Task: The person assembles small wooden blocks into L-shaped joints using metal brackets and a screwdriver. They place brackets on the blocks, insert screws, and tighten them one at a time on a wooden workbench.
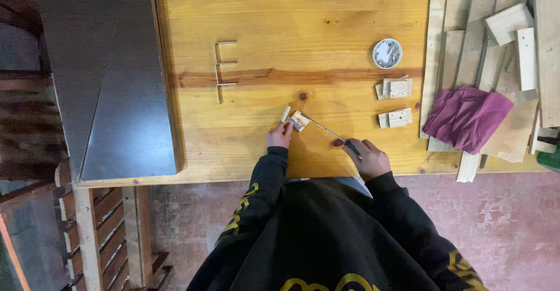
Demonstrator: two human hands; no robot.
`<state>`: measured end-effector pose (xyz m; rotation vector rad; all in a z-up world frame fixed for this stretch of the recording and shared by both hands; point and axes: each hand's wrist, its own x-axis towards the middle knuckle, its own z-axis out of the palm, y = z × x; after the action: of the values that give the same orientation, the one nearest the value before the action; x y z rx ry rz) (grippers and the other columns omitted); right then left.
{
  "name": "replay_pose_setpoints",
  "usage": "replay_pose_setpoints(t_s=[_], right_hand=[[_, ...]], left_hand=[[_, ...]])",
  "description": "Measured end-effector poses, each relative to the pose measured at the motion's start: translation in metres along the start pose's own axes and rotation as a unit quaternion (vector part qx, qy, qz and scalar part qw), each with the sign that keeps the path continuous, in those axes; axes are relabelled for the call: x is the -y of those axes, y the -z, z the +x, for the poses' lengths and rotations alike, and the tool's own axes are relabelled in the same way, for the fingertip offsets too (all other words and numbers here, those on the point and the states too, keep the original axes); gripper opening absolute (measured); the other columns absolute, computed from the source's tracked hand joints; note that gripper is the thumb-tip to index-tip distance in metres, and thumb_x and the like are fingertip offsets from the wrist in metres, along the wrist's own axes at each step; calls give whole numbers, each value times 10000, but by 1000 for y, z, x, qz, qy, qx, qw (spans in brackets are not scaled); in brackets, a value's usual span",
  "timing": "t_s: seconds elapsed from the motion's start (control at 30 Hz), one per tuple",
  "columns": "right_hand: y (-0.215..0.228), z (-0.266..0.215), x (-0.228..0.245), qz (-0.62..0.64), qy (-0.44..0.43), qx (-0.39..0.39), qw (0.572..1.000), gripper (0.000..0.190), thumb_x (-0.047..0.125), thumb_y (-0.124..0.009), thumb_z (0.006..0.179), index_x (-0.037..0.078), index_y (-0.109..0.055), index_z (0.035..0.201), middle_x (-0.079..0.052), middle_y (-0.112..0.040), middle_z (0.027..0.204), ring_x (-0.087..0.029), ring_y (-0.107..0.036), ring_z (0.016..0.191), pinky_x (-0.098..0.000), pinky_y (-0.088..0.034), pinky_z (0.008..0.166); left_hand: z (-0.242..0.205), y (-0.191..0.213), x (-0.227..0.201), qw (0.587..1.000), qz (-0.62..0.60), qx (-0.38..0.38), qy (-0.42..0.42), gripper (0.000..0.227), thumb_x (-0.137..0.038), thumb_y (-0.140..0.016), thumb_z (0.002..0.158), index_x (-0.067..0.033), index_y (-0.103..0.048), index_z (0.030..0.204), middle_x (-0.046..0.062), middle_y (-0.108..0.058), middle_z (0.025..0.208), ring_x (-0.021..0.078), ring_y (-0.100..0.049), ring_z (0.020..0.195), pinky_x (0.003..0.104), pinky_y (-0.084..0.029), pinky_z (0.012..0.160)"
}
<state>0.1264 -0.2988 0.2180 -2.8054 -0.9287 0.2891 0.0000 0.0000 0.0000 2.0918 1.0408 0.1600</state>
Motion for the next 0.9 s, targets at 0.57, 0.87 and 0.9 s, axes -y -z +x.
replay_pose_setpoints(t_s=[0.57, 0.87, 0.9], right_hand=[[51, 52, 100, -25, 176, 10, 984, 256, 345, -760, 1154, 216, -884, 1337, -27, -878, 1035, -203, -871, 852, -299, -688, 692], [51, 55, 100, -17, 195, 22, 980, 266, 247, -728, 1192, 169, -859, 1410, -59, -871, 1131, -211, -873, 978, -293, -710, 772], [48, 55, 99, -32, 206, 9, 978, 263, 224, -730, 1195, 168, -859, 1418, -45, -862, 1108, -198, -868, 968, -275, -710, 770]], left_hand=[[9, 3, 6, 998, -59, 16, 8, 180, -485, -876, 1031, -330, -856, 1119, -10, -752, 588, 259, -840, 670, 409, -704, 743], [7, 3, 8, 996, -84, 30, 16, 198, -511, -849, 1046, -342, -842, 1148, 33, -765, 611, 283, -840, 678, 442, -704, 746], [6, 4, 8, 997, -77, 27, 7, 206, -504, -853, 1049, -342, -846, 1176, 61, -780, 632, 292, -853, 710, 461, -705, 761]])
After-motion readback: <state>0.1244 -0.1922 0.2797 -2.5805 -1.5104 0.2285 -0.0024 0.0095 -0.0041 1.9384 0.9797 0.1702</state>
